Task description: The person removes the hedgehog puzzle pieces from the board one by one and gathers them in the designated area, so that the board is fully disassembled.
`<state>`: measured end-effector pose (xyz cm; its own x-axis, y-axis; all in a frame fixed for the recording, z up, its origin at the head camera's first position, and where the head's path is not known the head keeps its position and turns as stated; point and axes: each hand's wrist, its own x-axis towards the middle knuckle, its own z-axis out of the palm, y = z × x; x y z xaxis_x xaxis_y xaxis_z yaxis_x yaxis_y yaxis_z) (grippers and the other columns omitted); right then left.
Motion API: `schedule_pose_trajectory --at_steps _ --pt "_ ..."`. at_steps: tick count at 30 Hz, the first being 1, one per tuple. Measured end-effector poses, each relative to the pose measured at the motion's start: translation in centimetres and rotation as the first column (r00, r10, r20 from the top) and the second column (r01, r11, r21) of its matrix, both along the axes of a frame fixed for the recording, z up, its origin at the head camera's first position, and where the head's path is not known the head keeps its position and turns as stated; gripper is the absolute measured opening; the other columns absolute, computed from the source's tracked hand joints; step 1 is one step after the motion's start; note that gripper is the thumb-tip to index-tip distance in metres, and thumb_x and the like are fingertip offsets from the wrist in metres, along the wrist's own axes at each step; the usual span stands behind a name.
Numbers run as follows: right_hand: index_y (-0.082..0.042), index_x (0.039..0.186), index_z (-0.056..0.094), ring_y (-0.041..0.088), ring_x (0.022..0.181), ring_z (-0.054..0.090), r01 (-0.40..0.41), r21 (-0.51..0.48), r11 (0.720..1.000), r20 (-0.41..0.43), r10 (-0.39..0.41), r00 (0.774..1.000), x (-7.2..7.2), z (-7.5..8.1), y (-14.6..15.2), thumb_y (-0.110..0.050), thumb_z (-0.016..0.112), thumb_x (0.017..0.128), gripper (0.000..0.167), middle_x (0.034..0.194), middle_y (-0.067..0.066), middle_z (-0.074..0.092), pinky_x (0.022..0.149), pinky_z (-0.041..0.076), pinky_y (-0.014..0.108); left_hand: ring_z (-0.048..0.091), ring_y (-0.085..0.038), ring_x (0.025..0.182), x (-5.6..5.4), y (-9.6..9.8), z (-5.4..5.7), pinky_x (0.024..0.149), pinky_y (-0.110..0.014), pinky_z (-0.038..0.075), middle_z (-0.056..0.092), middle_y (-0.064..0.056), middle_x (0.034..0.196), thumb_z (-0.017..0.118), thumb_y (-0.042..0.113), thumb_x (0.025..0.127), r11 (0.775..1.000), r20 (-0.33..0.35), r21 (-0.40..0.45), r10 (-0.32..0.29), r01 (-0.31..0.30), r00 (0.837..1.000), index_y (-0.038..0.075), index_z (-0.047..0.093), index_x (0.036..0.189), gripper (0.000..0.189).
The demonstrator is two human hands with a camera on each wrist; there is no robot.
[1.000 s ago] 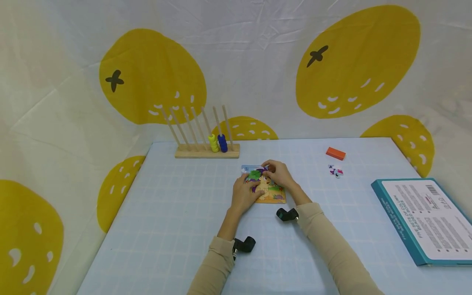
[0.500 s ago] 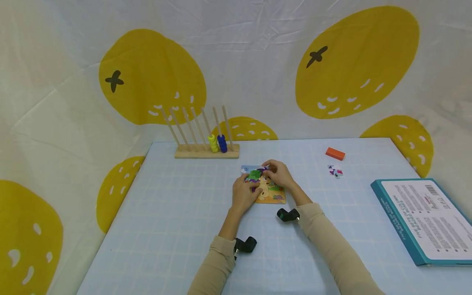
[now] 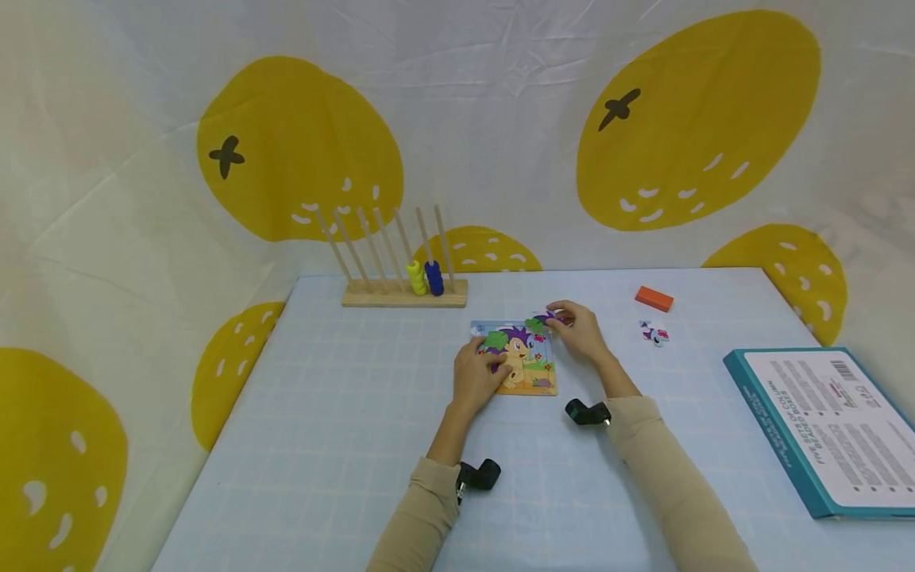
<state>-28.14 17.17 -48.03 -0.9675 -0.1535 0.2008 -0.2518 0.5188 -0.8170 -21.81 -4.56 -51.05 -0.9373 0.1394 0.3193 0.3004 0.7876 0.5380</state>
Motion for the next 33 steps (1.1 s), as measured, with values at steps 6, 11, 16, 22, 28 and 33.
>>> schedule_pose_trajectory --at_steps 6,11,16,22,28,33 --pt "0.004 0.119 0.058 0.03 0.084 0.052 0.093 0.184 0.979 0.068 -0.107 0.992 0.3 0.2 6.3 -0.007 0.056 0.093 0.028 0.102 0.025 0.061 0.071 0.042 0.033 0.047 -0.035 0.121 0.1 0.0 0.1 0.105 -0.047 0.032 0.052 -0.019 0.131 0.074 0.028 0.08 1.0 0.016 0.023 0.01 -0.01 1.0 0.01 0.074 0.099 0.027" --pt "0.002 0.12 0.059 0.037 0.089 0.051 0.112 0.373 0.921 0.069 -0.147 0.987 0.6 0.0 9.4 -0.011 0.055 0.093 0.03 0.099 0.024 0.061 0.077 0.029 0.053 0.047 -0.035 0.121 0.1 0.0 0.0 0.104 -0.047 0.032 0.052 -0.019 0.131 0.074 0.028 0.08 0.999 0.02 0.031 0.011 -0.012 1.0 0.01 0.075 0.099 0.027" --pt "-0.001 0.122 0.059 0.049 0.107 0.045 0.08 0.475 0.876 0.079 -0.133 0.988 0.7 0.1 10.0 -0.015 0.059 0.091 0.034 0.117 0.026 0.058 0.08 0.022 0.064 0.048 -0.034 0.12 0.0 0.0 -0.2 0.104 -0.046 0.033 0.053 -0.018 0.13 0.074 0.029 0.08 1.0 0.016 0.028 0.008 -0.008 1.0 0.01 0.075 0.099 0.027" --pt "0.0 0.126 0.056 0.054 0.117 0.031 -0.017 0.525 0.851 0.134 -0.063 0.989 1.1 0.2 9.6 -0.018 0.06 0.091 0.039 0.134 0.027 0.045 0.085 0.016 0.07 0.048 -0.034 0.121 0.1 -0.1 -0.2 0.104 -0.047 0.033 0.053 -0.018 0.131 0.074 0.029 0.08 0.999 0.021 0.034 0.012 -0.013 1.0 0.01 0.075 0.099 0.027" --pt "0.001 0.124 0.057 0.054 0.117 0.031 -0.014 0.55 0.835 0.119 -0.062 0.991 1.4 0.3 9.6 -0.014 0.058 0.091 0.035 0.133 0.026 0.046 0.088 0.013 0.072 0.047 -0.035 0.122 0.1 -0.1 -0.1 0.105 -0.047 0.032 0.053 -0.018 0.131 0.074 0.028 0.08 0.999 0.026 0.05 0.009 -0.01 1.0 0.01 0.074 0.1 0.027" --pt "0.001 0.123 0.057 0.055 0.118 0.03 -0.001 0.548 0.836 0.121 -0.078 0.99 1.4 0.4 9.9 -0.013 0.059 0.091 0.035 0.133 0.026 0.047 0.089 0.013 0.073 0.046 -0.034 0.123 0.1 0.0 0.0 0.106 -0.047 0.031 0.052 -0.018 0.132 0.073 0.029 0.081 0.999 0.031 0.045 0.007 -0.008 0.999 0.01 0.074 0.1 0.028"
